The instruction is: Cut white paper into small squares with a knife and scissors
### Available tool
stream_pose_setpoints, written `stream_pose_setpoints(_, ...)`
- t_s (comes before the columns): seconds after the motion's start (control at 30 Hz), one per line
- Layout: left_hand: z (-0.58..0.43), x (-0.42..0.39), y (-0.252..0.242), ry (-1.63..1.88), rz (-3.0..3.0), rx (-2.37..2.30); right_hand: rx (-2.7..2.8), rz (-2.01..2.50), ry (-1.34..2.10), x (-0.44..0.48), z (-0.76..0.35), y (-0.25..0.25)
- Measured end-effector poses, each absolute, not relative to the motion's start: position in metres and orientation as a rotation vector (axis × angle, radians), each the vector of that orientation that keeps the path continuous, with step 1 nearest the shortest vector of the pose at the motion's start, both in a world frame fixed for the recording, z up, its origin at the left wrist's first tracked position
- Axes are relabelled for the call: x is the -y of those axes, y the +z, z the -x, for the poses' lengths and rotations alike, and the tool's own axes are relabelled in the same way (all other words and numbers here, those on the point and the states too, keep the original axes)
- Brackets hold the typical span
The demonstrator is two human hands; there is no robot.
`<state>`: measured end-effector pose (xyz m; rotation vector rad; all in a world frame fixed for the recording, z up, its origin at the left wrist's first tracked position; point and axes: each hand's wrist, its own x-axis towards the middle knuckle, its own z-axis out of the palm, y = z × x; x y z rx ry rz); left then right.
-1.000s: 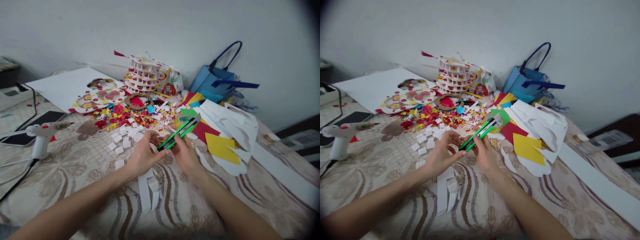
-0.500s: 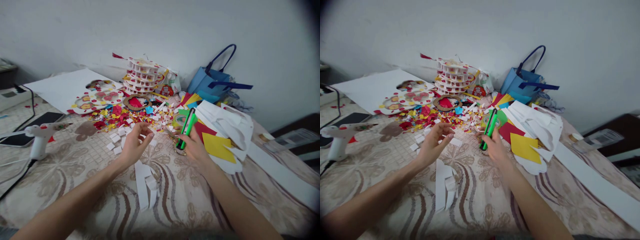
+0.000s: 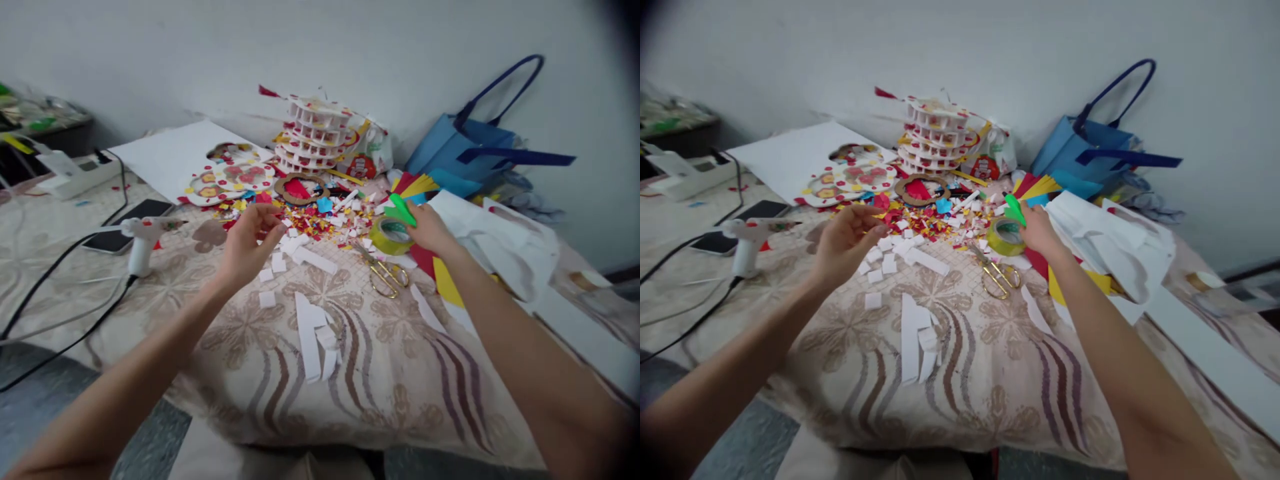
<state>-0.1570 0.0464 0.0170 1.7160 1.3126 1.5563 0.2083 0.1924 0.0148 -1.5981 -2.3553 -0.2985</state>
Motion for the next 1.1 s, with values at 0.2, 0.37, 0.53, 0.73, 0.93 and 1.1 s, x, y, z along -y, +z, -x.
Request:
stream_pose_setpoints(0.2,0.189,-0.011,0.011,1.186,-1.887,-1.486,2.244,1.602,-0.241,-0.174,-0.196,0.013)
stream_pose_setpoints(0.37,0.173,0.018,0.007,0.809,-2.144,-1.333,2.187,1.31,0.251,-0.107,-0.153,0.017)
stream_pose_setpoints(0.53,0.146,0.019,0.009,0.578,-2.42,-0.863,2.483,0.918,0.987,-0.049,-0.113,0.014)
stream_pose_setpoints(0.73,0.138,0.001,0.005,0.454,-2.445,-0.771,2.609,0.992,0.876,-0.049,-0.119,0.005)
stream_pose_setpoints(0.93,0.14,-0.008,-0.002,0.429,-2.484,-0.796,2.412,1.296,0.566,-0.079,-0.156,0.011)
stream_pose_setpoints(1.1,0.141,-0.02,0.011,0.448,-2.444,-0.838,2.362,1.592,0.311,-0.089,-0.178,0.015)
